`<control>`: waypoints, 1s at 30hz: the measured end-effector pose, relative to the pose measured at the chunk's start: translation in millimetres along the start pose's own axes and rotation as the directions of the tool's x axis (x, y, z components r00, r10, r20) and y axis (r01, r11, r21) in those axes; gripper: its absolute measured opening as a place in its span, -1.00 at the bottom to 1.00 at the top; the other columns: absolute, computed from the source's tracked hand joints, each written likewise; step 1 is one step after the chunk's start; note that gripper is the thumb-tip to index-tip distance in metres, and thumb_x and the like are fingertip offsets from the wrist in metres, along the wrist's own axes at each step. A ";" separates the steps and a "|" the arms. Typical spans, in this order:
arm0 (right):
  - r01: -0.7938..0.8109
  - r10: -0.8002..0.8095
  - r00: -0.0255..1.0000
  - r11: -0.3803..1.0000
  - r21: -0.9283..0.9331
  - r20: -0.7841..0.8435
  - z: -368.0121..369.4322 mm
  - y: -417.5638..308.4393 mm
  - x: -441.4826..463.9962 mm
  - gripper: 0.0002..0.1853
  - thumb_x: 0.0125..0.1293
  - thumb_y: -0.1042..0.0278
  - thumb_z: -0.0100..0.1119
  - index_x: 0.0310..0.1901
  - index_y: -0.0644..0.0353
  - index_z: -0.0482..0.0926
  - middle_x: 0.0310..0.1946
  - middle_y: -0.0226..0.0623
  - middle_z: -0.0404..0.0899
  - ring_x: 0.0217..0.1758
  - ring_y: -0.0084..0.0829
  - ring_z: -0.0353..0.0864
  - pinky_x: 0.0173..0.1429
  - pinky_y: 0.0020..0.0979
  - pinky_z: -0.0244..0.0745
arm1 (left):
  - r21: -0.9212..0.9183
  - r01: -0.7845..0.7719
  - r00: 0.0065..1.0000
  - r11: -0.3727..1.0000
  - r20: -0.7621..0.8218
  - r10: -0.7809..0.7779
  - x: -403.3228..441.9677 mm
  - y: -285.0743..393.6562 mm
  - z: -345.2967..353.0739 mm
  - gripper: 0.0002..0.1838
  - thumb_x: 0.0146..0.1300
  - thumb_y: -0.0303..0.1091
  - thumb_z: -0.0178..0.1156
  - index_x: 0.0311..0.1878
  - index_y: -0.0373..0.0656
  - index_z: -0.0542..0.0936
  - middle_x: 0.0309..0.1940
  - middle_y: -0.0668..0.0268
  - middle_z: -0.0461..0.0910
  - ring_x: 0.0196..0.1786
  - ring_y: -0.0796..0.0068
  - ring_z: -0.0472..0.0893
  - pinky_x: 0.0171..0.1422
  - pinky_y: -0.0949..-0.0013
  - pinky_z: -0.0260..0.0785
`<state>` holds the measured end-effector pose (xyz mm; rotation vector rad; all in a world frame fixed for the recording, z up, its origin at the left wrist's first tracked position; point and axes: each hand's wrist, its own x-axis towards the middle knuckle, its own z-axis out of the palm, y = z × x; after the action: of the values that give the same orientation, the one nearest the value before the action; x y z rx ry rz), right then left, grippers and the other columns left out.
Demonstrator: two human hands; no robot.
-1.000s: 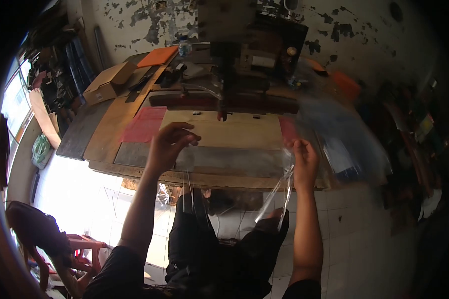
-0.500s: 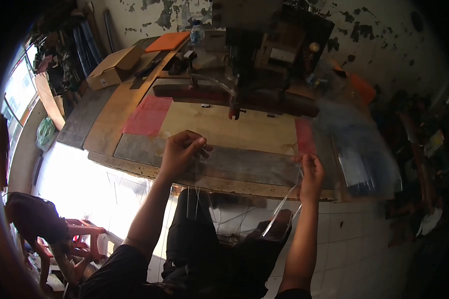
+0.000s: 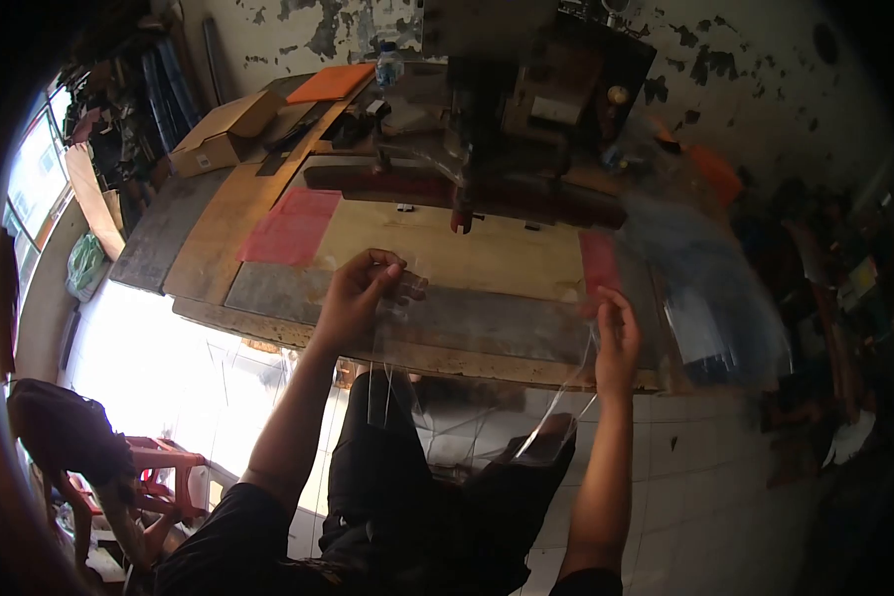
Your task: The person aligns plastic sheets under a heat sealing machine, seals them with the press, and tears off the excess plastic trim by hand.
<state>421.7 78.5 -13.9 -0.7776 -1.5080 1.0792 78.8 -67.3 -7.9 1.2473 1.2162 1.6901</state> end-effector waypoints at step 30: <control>0.599 -0.330 0.716 0.743 -0.298 0.615 8.5 -128.7 -39.2 -0.40 0.29 0.68 0.40 0.38 0.21 0.57 0.27 -0.12 0.67 0.25 -0.25 0.73 0.18 -0.35 0.77 | -0.041 -0.029 0.999 0.999 -0.014 0.028 -42.6 122.4 26.6 -0.66 0.66 -0.23 0.09 0.18 -0.36 0.56 -0.14 0.07 0.79 -0.11 0.29 0.84 -0.12 0.39 0.60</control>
<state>431.0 -7.0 89.9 -0.3519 -2.3595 0.5148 116.1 -137.2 98.0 1.2360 1.1710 1.7383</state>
